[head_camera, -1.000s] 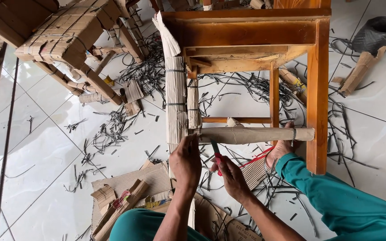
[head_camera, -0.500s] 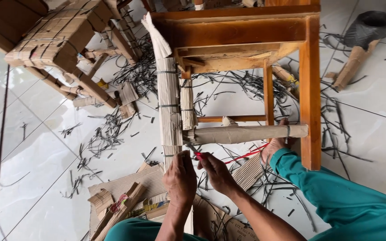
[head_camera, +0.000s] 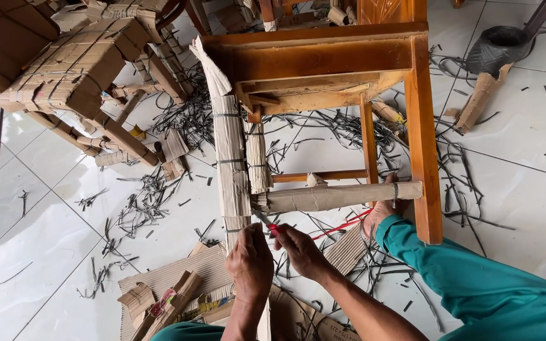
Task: Wrapping wooden furniture legs with protective cardboard and securing them by threading and tying plastic strips.
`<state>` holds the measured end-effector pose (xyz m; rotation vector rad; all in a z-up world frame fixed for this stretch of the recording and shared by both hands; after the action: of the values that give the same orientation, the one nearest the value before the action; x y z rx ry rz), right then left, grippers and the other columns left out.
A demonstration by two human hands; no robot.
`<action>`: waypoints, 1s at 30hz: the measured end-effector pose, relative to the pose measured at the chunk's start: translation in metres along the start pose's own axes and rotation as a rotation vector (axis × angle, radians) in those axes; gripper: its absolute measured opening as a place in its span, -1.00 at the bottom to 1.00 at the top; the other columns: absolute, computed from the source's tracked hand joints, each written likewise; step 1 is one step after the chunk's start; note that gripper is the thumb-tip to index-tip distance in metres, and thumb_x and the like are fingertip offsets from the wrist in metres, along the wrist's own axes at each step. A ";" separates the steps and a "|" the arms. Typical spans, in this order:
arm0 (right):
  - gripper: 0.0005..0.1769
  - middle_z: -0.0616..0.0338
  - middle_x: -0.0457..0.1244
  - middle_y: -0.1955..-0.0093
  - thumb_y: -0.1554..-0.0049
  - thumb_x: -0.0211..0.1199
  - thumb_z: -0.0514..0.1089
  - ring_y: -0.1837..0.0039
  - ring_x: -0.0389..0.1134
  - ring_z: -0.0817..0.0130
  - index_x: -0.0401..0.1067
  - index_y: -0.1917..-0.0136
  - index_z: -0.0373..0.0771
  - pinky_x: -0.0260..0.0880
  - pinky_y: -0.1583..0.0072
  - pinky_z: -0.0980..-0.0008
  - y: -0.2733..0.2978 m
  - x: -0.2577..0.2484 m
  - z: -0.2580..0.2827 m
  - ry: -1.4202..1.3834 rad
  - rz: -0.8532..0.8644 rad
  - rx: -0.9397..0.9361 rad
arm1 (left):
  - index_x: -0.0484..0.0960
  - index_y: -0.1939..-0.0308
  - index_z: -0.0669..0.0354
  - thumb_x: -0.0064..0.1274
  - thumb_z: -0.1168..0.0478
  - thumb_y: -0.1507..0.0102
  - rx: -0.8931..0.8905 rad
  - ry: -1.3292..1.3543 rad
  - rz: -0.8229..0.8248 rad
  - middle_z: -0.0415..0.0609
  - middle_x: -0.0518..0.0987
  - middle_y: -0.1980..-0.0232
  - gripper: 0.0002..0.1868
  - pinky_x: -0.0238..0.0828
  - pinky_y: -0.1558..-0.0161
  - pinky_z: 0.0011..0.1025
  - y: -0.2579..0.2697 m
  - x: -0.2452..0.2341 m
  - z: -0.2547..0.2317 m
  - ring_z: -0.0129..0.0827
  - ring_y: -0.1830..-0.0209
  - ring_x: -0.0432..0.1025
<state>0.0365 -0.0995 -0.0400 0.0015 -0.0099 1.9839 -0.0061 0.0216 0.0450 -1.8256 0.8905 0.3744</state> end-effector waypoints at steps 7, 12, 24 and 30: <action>-0.59 0.30 0.29 0.18 -0.34 -0.08 0.10 0.21 0.20 0.51 0.49 -0.16 -0.10 0.20 0.15 0.48 0.016 0.003 -0.004 -0.058 -0.001 -0.001 | 0.55 0.23 0.13 0.11 0.28 -0.33 0.043 0.087 -0.022 -0.27 0.47 0.63 -0.94 0.07 0.83 -0.57 0.006 0.003 0.006 -0.67 0.82 0.15; -0.55 0.23 0.43 0.13 -0.36 -0.22 0.08 0.39 0.17 0.51 0.45 -0.16 -0.10 0.14 0.39 0.48 0.048 -0.008 -0.042 0.115 0.015 -0.080 | 0.64 0.23 0.12 0.04 0.11 -0.40 -0.314 0.141 -0.116 -0.20 0.57 0.57 -0.80 0.11 0.76 -0.58 -0.015 -0.019 0.030 -0.62 0.77 0.21; -0.69 0.28 0.39 0.10 -0.28 0.01 0.14 0.09 0.40 0.33 0.45 -0.09 -0.01 0.36 0.02 0.23 0.146 -0.077 -0.225 0.801 0.125 0.768 | 0.09 -0.46 0.27 0.23 -0.01 -0.21 -0.418 0.126 0.272 0.03 0.55 0.16 -0.10 0.49 0.28 -0.16 -0.034 0.006 0.028 -0.21 0.24 0.50; 0.91 -0.38 -0.51 -0.67 0.47 0.54 0.44 -0.68 -0.44 -0.13 -0.69 -0.58 -0.52 -0.44 -0.60 0.15 0.087 -0.190 -0.125 0.782 -0.465 0.054 | 0.00 -0.50 0.17 0.38 0.13 -0.07 -0.399 0.208 0.310 0.37 0.53 -0.22 0.08 0.67 0.22 0.03 -0.032 0.007 0.042 0.17 -0.02 0.57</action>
<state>0.0336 -0.3075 -0.1664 -0.6742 0.5050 1.4124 0.0273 0.0627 0.0439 -2.1188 1.3249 0.5976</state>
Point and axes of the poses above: each hand's wrist, its own y-axis away from the middle knuckle, its own x-axis out of the palm, z = x × y, the point moved 1 cm from there along -y, towards the middle knuckle
